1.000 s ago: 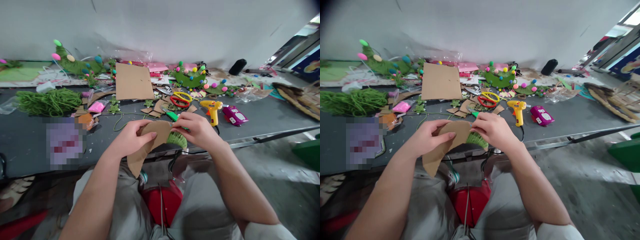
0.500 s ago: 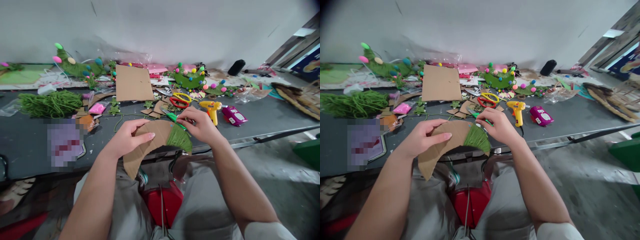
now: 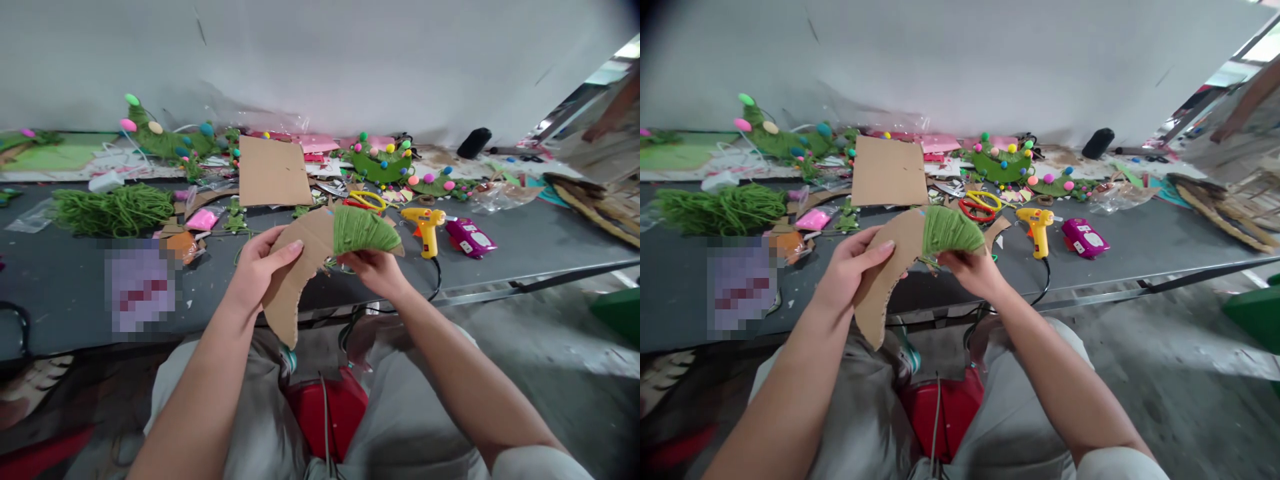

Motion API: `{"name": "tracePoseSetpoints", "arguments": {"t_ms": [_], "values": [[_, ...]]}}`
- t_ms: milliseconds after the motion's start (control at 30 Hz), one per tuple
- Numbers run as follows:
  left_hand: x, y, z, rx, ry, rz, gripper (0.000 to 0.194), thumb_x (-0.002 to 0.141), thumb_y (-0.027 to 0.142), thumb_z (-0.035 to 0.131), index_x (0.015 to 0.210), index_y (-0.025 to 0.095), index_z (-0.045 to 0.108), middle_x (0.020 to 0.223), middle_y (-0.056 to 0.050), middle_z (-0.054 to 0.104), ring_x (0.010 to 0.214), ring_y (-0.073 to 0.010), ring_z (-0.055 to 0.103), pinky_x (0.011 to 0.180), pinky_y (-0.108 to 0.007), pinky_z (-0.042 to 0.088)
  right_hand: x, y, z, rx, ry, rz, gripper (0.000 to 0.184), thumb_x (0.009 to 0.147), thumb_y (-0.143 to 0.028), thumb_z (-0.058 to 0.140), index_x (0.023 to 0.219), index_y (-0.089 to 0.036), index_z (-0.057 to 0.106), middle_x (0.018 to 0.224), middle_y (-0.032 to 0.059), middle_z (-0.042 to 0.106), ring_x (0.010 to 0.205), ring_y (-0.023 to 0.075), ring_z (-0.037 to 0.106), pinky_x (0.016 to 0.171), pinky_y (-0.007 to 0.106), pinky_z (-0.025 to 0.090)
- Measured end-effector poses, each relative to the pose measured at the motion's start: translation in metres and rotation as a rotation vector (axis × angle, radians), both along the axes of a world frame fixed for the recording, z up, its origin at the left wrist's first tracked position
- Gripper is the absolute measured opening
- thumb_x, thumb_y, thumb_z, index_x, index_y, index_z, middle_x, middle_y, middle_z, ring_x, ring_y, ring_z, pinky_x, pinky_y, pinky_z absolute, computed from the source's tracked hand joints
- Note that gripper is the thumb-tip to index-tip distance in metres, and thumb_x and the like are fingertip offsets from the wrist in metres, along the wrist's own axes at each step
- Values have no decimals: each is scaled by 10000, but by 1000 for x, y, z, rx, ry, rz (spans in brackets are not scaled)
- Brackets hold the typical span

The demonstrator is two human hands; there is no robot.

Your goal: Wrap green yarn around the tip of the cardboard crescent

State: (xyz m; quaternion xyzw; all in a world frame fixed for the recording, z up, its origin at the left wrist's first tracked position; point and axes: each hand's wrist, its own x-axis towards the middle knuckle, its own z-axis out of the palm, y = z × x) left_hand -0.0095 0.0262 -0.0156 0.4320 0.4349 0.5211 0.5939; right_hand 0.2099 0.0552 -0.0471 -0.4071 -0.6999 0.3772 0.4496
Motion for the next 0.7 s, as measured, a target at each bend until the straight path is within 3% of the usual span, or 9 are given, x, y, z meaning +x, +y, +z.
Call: {"name": "tracePoseSetpoints", "arguments": {"t_ms": [133, 300, 500, 700], "values": [[9, 4, -8, 22, 23, 108, 381, 770, 408, 770, 1063, 173, 708, 822, -40, 738, 652, -197, 686, 593, -287, 549, -13, -6, -1, 60, -101, -14, 216, 922, -346, 608, 912, -185, 752, 857, 51, 750, 743, 160, 663, 683, 273, 526], [9, 8, -17, 135, 331, 270, 326, 784, 376, 746, 1024, 156, 724, 954, -47, 744, 829, -203, 665, 708, -272, 513, -12, -8, -2, 232, -272, -57, 198, 954, -301, 583, 972, -189, 745, 877, 49, 745, 749, 152, 645, 703, 277, 494], [6, 6, -14, 292, 593, 231, 269, 837, 322, 662, 1032, 140, 701, 926, -43, 729, 831, -199, 647, 727, -275, 482, -7, -10, 2, 312, -444, -67, 169, 946, -243, 573, 944, -178, 729, 842, 41, 721, 745, 143, 624, 683, 261, 439], [5, 3, -9, 351, 734, 144, 212, 855, 303, 642, 998, 157, 701, 884, -27, 711, 817, -193, 625, 728, -282, 475, 5, -14, 21, 307, -611, -1, 111, 919, -238, 611, 908, -198, 713, 851, 15, 717, 768, 139, 640, 703, 258, 415]]}}
